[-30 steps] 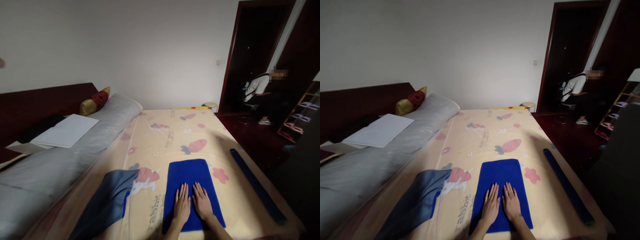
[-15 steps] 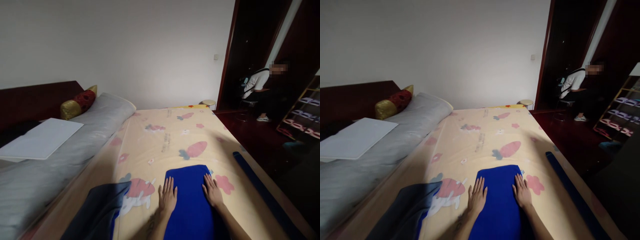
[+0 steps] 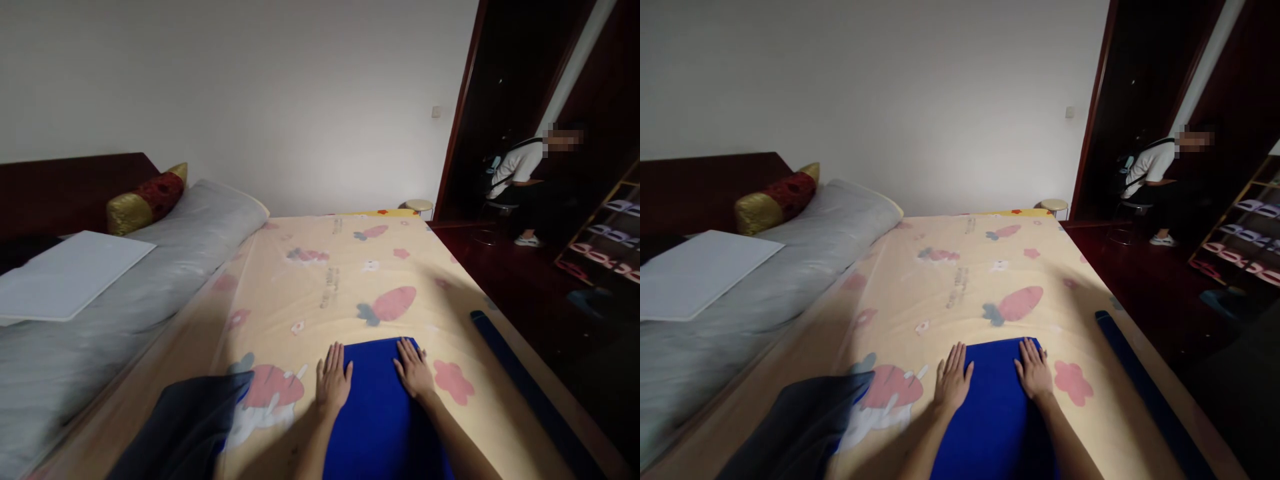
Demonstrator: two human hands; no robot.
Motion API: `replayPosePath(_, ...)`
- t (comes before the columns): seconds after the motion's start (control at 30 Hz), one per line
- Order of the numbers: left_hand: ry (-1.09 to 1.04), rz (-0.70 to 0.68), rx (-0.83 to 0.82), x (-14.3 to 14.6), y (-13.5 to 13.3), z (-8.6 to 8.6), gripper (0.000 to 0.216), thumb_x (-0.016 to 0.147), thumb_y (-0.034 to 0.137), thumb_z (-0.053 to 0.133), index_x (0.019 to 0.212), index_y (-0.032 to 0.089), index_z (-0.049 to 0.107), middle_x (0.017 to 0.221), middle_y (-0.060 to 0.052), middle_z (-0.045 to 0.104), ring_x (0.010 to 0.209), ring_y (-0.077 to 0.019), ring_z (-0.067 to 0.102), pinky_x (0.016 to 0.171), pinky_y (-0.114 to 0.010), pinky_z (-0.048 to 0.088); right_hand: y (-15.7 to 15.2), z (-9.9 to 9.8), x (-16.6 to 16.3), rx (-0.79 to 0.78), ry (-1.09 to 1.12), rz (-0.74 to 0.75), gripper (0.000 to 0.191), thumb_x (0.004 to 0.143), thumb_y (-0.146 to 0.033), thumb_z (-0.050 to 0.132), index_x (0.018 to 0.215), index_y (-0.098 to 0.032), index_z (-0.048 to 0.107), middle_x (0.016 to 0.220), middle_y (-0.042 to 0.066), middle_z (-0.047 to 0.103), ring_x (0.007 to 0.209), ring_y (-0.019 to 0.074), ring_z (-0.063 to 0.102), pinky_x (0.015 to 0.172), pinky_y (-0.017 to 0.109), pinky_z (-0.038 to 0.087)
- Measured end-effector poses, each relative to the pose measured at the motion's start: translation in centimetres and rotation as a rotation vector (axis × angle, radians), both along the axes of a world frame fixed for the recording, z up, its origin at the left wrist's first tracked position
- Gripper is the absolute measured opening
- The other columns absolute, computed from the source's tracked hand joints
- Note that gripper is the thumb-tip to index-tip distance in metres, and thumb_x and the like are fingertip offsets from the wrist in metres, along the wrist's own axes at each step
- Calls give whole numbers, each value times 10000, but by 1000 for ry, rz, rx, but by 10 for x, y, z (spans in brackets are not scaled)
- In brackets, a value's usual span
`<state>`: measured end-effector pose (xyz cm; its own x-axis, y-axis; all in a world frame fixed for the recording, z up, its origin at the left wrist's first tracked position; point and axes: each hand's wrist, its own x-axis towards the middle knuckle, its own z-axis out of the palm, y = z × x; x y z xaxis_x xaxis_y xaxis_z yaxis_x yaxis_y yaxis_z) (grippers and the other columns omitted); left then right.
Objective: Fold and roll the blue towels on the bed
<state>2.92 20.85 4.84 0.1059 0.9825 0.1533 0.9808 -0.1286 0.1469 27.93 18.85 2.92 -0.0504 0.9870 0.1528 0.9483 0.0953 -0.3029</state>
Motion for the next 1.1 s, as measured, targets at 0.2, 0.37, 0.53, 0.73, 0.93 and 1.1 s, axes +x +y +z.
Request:
replayPosePath(0.2,52,42,46,0,-5,5,539,935,338,233,1451,269,94,1557,-45,282,1458,-243,238,1179,-615,105,-7,-2,-6,16,-5,-164,616,952,-499,216,1450,-147,300,1536,110,286,1436,258,257,1175,521,205)
replayPosePath(0.37,-14,-305,55,43,-56,-2,536,940,266,238,1448,325,76,1536,30,337,1413,-153,339,1156,-436,323,-46,-6,-60,33,30,51,524,964,-395,222,1458,-232,280,1539,34,275,1430,218,268,1164,453,286)
replayPosePath(0.53,-7,-171,122,19,-123,-26,548,930,320,297,1443,362,109,1514,44,367,1364,-172,424,1106,-404,394,-116,-22,-55,75,28,47,532,957,-430,272,1468,-295,207,1535,5,257,1411,232,301,1140,470,354)
replayPosePath(0.73,7,90,125,-41,-181,-45,541,921,378,298,1421,429,98,1493,46,391,1336,-219,460,1067,-512,386,-185,-61,3,118,3,-67,552,905,-545,371,1403,-307,392,1462,18,406,1327,275,437,1048,474,472)
replayPosePath(0.93,-44,57,218,-3,-196,-29,620,893,170,289,1429,378,54,1507,-3,375,1367,-229,419,1124,-577,272,-195,-36,-16,125,55,-76,525,929,-475,345,1409,-269,391,1486,50,371,1358,282,394,1076,507,432)
replayPosePath(1.1,-80,-257,77,50,-190,-6,612,874,130,308,1435,309,139,1521,-9,358,1388,-183,389,1124,-423,356,-181,6,-70,14,122,121,519,943,-271,301,1458,-293,239,1533,4,260,1418,219,279,1155,466,329)
